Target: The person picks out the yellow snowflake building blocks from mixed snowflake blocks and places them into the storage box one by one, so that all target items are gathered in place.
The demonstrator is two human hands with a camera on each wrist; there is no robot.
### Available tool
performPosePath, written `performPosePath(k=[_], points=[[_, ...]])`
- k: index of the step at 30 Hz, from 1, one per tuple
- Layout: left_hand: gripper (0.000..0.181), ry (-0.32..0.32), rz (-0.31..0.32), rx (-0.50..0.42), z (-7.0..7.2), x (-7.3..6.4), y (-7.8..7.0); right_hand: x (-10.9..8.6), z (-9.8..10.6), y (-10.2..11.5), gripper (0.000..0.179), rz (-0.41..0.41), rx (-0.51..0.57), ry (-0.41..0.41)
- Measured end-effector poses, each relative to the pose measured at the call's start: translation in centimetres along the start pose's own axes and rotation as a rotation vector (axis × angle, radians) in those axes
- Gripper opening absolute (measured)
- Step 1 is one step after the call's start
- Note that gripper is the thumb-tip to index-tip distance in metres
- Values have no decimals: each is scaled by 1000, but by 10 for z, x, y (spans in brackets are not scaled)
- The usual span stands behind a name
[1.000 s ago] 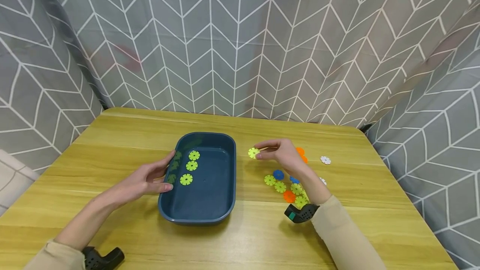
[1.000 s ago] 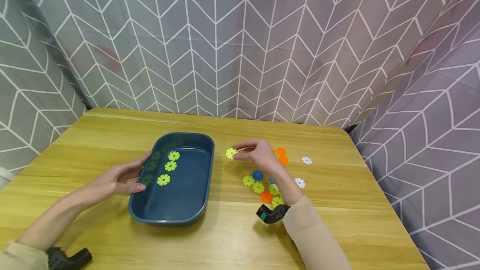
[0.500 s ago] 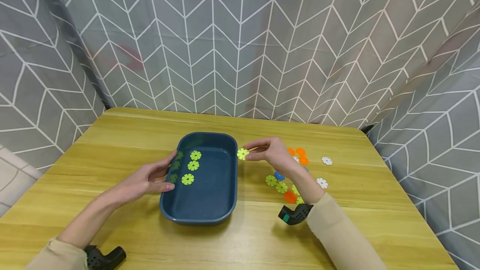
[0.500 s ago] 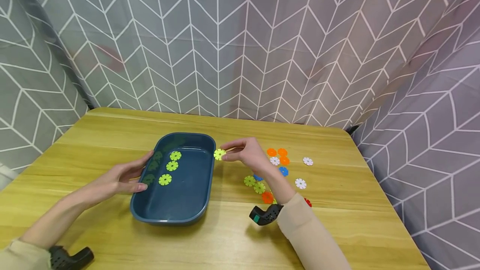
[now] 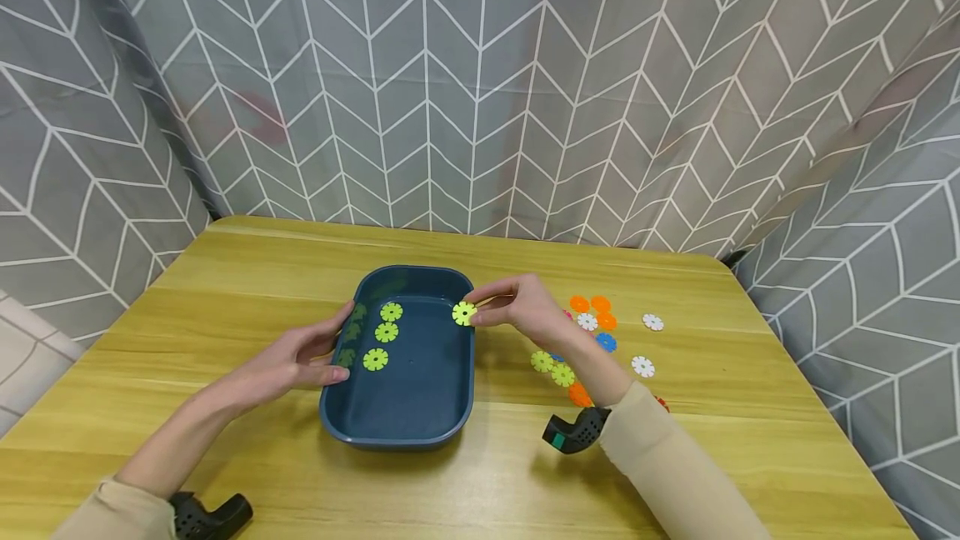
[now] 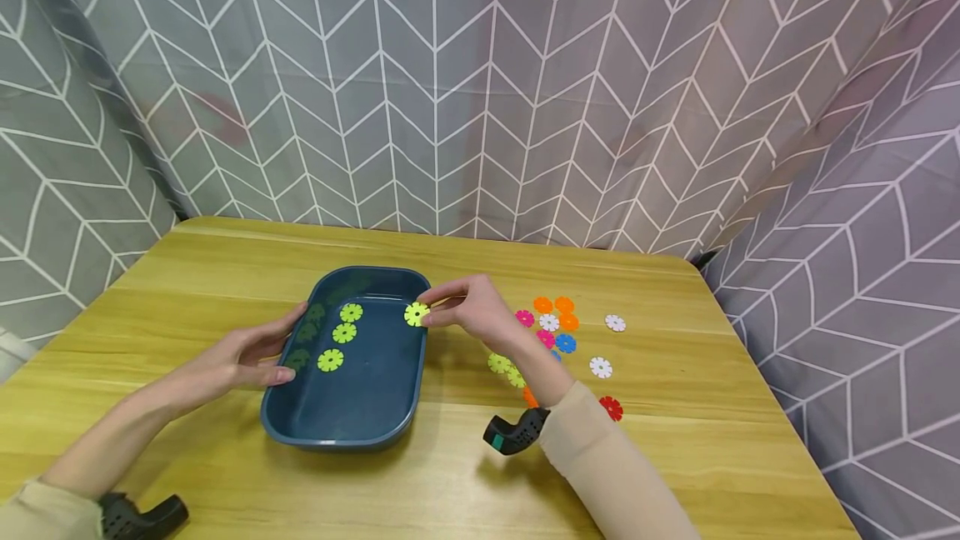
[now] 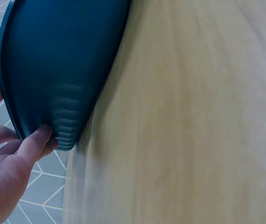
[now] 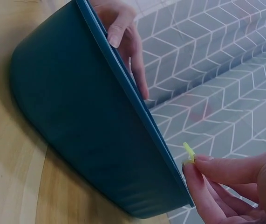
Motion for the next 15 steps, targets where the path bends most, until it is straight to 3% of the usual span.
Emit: performPosePath(k=[15], points=[[88,-1,2,5,-1,0,0,3,-17,9,27,20,-32,42]])
Point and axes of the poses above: each hand's wrist, its own x-axis towards the middle knuckle, its own z-axis out of the back of the hand, y = z × x, the point moved 5 cm from there along x, towards the middle knuckle, and after that the axes turned 6 degrees about -z, right-handed, at the moved point
